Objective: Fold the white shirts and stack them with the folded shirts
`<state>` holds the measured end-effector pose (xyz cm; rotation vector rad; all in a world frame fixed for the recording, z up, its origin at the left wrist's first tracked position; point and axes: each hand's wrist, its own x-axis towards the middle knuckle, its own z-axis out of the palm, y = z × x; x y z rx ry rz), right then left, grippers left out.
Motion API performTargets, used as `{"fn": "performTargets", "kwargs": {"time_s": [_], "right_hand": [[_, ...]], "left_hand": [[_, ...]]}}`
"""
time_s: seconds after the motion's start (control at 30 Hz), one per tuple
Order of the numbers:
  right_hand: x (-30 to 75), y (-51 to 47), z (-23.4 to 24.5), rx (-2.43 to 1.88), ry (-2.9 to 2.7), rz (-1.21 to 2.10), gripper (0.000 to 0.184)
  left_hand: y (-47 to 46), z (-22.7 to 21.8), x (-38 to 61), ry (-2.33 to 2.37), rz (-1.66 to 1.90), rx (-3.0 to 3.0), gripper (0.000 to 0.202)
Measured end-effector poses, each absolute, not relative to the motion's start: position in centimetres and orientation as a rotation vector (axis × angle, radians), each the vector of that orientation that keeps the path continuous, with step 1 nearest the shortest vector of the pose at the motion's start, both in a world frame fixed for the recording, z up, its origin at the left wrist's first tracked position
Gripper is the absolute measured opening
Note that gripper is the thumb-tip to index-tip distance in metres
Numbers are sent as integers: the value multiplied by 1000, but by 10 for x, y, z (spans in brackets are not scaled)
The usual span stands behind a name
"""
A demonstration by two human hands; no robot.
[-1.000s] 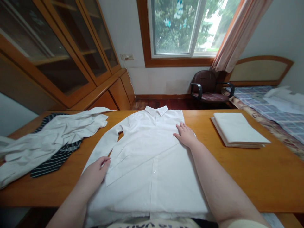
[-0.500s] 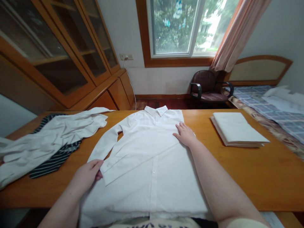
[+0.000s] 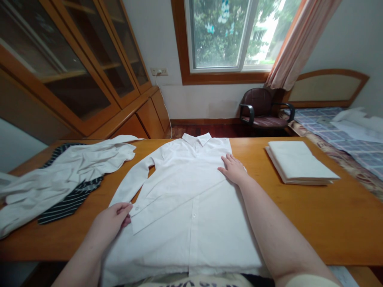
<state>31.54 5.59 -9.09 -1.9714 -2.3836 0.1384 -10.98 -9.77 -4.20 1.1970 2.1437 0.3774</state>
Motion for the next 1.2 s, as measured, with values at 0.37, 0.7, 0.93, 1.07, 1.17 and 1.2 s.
{"fn": "performTargets", "kwargs": {"time_s": [0.37,0.7,0.93,1.07,1.17,1.2], "right_hand": [[314,55,-89,-1984,-2375,154,66],[315,54,-88,-1981,-2362,171,66],[314,53,-91,-2198,-2182,120,65],[311,52,-88,-2205,-2128,20,66],[310,52,-83,-2122,-2134,4,61],[309,52,-81,-2098,-2133,16,60]], "left_hand": [[-100,-40,-108,2191,129,1519,33],[-97,-48,-108,2232,32,1589,22],[-99,-41,-103,2246,50,1620,20],[-103,-40,-96,2204,259,1564,20],[-104,-39,-91,2161,366,1481,28],[-104,-39,-90,2160,388,1476,32]]}}
